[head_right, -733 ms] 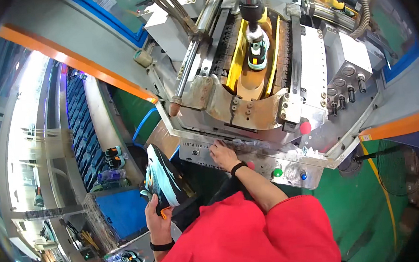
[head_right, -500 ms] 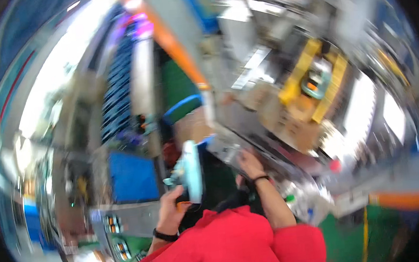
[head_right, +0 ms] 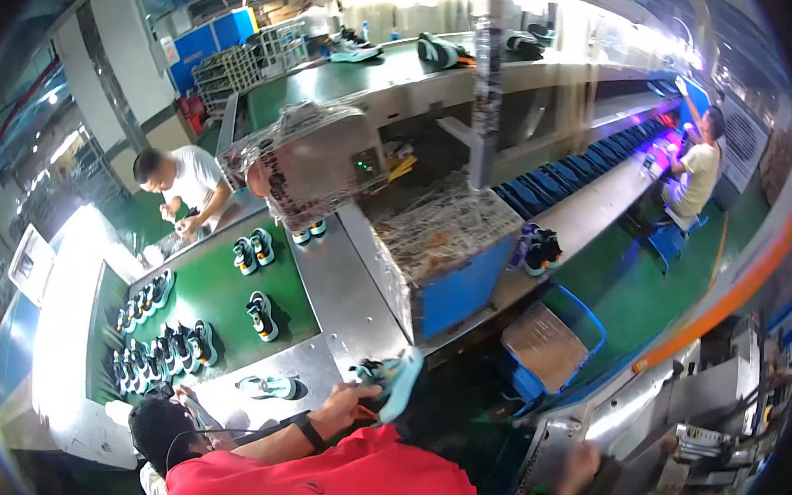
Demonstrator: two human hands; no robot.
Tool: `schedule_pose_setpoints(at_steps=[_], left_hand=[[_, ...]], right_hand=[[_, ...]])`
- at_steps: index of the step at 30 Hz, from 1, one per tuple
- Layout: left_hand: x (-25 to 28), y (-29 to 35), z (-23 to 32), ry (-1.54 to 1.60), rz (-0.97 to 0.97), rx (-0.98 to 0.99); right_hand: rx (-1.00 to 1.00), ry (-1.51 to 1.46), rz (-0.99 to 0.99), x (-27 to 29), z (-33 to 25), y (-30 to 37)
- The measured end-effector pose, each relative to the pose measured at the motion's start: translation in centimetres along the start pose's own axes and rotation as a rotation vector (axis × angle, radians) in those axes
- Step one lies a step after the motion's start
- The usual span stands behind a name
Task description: Using a lasting machine to shape and bond the upper part of sneakers to the soles in a shoe factory.
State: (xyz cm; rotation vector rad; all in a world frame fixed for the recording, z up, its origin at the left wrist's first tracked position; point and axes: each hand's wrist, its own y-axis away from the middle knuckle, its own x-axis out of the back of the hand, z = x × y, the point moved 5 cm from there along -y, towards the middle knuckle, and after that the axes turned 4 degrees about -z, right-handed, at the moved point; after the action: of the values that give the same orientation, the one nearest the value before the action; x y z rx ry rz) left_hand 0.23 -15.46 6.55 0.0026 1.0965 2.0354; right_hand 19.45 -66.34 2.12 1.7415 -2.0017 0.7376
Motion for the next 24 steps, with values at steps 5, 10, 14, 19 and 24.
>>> schedule_pose_setpoints(at_steps=[5, 10, 14, 19, 24], left_hand=[[11.2, -7.3, 5.8, 0.185, 0.222, -0.126], [20.9, -15.6, 13.0, 0.301, 0.41, -0.291], [27.6, -20.5, 19.0, 0.313, 0.495, -0.307], [34.2, -29.4, 27.3, 0.352, 0.641, -0.407], [40.3, -36.6, 35.5, 0.007, 0.812, -0.41]], right_hand=[[0.49, -0.096, 0.074, -3.2, -27.1, -12.2], [0.913, 0.161, -0.03, -12.1, -53.8, -18.9], [0.983, 0.254, -0.172, -23.4, -66.4, -27.5], [1.091, 0.649, -0.028, -33.2, -76.3, -39.3], [1.052, 0.918, 0.001, -43.0, -83.8, -42.9]])
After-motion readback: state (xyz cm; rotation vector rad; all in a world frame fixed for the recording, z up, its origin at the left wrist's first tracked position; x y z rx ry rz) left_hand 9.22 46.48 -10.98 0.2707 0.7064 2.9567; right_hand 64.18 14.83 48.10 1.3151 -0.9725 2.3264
